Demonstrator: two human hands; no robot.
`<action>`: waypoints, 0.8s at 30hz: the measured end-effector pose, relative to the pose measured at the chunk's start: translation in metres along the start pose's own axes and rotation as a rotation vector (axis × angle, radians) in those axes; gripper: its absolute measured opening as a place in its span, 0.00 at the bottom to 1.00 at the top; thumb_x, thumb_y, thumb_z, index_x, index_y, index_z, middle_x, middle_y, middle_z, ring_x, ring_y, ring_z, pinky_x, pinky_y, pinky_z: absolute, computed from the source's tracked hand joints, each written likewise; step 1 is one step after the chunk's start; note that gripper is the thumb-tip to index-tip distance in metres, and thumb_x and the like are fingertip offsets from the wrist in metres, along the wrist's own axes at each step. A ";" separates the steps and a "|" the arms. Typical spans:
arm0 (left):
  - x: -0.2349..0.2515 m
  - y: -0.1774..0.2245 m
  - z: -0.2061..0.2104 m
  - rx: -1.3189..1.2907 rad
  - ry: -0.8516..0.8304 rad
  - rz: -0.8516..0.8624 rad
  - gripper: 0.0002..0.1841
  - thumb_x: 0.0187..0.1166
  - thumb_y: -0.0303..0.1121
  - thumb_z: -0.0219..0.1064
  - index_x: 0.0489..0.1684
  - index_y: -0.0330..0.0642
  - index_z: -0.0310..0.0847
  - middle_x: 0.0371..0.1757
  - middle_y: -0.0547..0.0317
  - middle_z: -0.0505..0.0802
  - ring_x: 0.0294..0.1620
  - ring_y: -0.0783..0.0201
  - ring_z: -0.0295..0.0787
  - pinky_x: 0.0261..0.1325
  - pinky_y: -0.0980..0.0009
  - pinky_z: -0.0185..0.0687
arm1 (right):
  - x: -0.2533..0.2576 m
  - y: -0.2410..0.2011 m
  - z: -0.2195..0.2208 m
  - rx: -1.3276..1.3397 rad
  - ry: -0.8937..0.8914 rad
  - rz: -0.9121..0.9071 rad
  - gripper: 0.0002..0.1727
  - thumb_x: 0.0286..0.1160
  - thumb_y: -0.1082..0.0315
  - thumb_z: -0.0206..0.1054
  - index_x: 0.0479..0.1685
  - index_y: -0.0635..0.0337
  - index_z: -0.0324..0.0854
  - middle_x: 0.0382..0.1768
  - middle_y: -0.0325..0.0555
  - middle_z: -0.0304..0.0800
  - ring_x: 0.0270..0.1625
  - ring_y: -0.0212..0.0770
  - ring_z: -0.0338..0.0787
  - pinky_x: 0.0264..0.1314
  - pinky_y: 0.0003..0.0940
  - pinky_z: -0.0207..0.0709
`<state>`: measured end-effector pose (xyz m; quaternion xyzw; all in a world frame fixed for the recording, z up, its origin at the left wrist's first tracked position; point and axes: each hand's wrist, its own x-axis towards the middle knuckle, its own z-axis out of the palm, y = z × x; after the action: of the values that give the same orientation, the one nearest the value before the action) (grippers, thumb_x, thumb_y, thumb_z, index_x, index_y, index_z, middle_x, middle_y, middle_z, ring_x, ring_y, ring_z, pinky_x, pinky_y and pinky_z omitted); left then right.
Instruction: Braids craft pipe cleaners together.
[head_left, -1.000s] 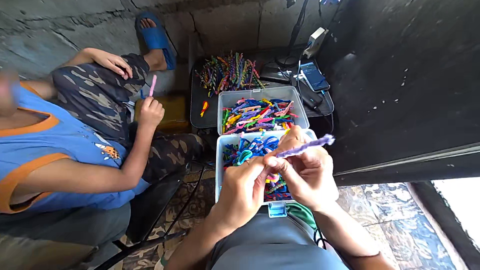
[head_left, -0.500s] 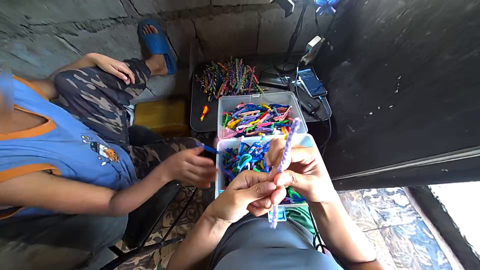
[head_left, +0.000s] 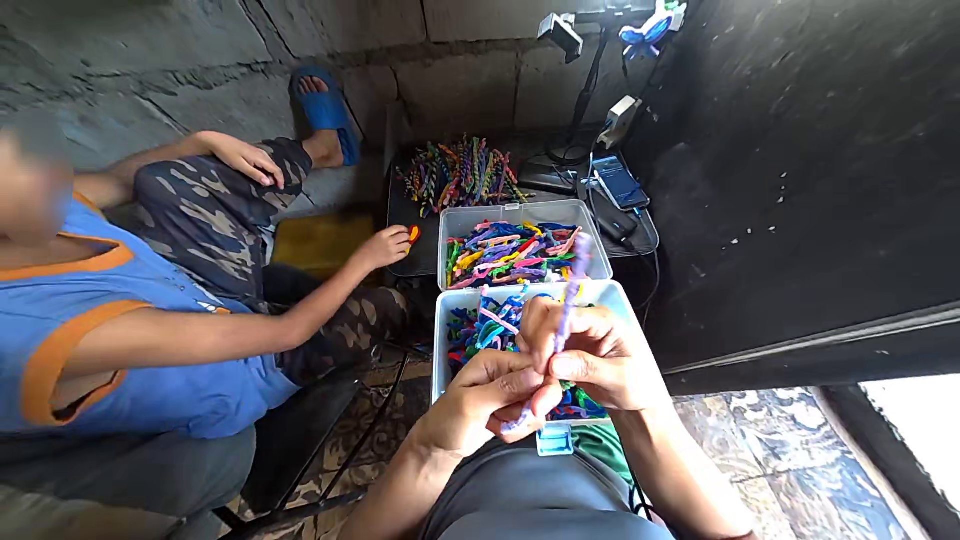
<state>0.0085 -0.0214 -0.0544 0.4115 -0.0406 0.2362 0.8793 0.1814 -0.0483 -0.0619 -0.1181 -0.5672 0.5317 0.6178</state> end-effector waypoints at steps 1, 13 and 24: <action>0.001 0.000 0.001 -0.022 -0.003 -0.008 0.13 0.88 0.42 0.60 0.37 0.54 0.89 0.26 0.87 0.85 0.21 0.95 0.70 0.22 0.94 0.60 | 0.000 0.000 0.001 -0.015 0.032 -0.017 0.06 0.81 0.65 0.69 0.47 0.49 0.92 0.46 0.25 0.92 0.55 0.20 0.86 0.60 0.19 0.78; 0.006 -0.023 0.002 1.861 0.645 0.414 0.17 0.89 0.32 0.54 0.34 0.31 0.86 0.23 0.51 0.87 0.23 0.64 0.84 0.27 0.73 0.76 | -0.004 0.007 0.015 -0.852 0.424 -0.005 0.12 0.79 0.64 0.69 0.28 0.55 0.78 0.30 0.29 0.79 0.35 0.16 0.80 0.42 0.12 0.77; -0.004 0.008 0.005 0.233 0.112 0.047 0.13 0.91 0.40 0.56 0.40 0.54 0.87 0.29 0.87 0.84 0.26 0.96 0.71 0.24 0.95 0.61 | 0.009 -0.001 -0.007 0.004 -0.050 0.093 0.06 0.78 0.61 0.73 0.45 0.49 0.91 0.44 0.25 0.92 0.51 0.20 0.88 0.55 0.18 0.82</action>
<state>0.0020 -0.0220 -0.0467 0.4960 0.0265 0.2824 0.8207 0.1862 -0.0385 -0.0582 -0.1297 -0.5752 0.5637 0.5784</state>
